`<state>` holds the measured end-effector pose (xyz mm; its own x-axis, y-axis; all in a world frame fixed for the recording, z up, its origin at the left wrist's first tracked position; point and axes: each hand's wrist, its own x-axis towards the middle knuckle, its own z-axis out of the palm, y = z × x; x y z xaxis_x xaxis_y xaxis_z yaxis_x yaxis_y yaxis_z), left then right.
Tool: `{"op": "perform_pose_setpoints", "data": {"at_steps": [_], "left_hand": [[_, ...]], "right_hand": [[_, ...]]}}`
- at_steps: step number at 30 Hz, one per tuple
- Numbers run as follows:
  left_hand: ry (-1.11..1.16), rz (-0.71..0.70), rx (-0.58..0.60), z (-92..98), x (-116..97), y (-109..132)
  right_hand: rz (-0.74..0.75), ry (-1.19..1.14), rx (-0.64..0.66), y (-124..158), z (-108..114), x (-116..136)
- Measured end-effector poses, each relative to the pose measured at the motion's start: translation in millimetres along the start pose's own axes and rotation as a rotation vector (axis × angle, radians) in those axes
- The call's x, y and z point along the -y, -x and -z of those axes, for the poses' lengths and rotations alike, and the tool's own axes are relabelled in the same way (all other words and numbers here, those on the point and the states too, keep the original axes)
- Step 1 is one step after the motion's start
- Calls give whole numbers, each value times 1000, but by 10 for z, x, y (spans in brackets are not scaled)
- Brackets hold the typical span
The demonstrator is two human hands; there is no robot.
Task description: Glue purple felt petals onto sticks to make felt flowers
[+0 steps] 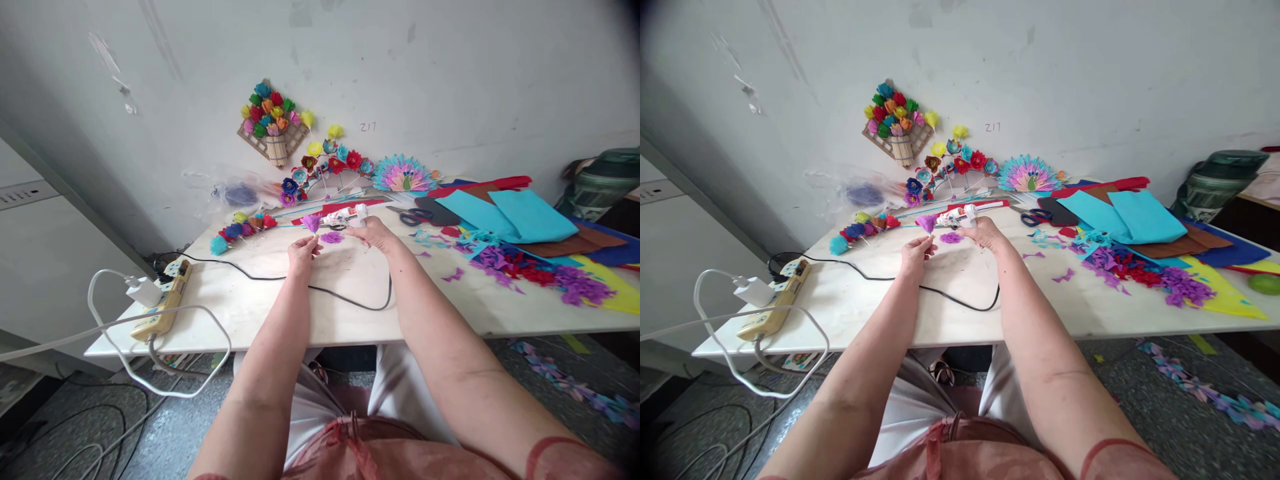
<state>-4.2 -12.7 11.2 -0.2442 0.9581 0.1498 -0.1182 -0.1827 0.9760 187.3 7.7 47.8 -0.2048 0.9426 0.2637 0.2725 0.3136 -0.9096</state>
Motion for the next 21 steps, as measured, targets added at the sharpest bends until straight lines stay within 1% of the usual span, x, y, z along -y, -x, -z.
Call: {"op": "perform_pose_setpoints", "data": {"at_steps": [6,11,15,18,21], "left_hand": [[-3,4,6,4,10,-14],[3,3,20,3,12,-17],[33,6,28,10,10,-10],[77,20,56,22,0,-1],[137,42,101,32,-12,6]], "right_hand": [[10,-27,-17,14,-10,28],[0,-69,-58,12,-31,59],[38,-209,-65,22,-14,72],[50,-346,-8,44,27,84],[14,-398,95,70,63,91]]}}
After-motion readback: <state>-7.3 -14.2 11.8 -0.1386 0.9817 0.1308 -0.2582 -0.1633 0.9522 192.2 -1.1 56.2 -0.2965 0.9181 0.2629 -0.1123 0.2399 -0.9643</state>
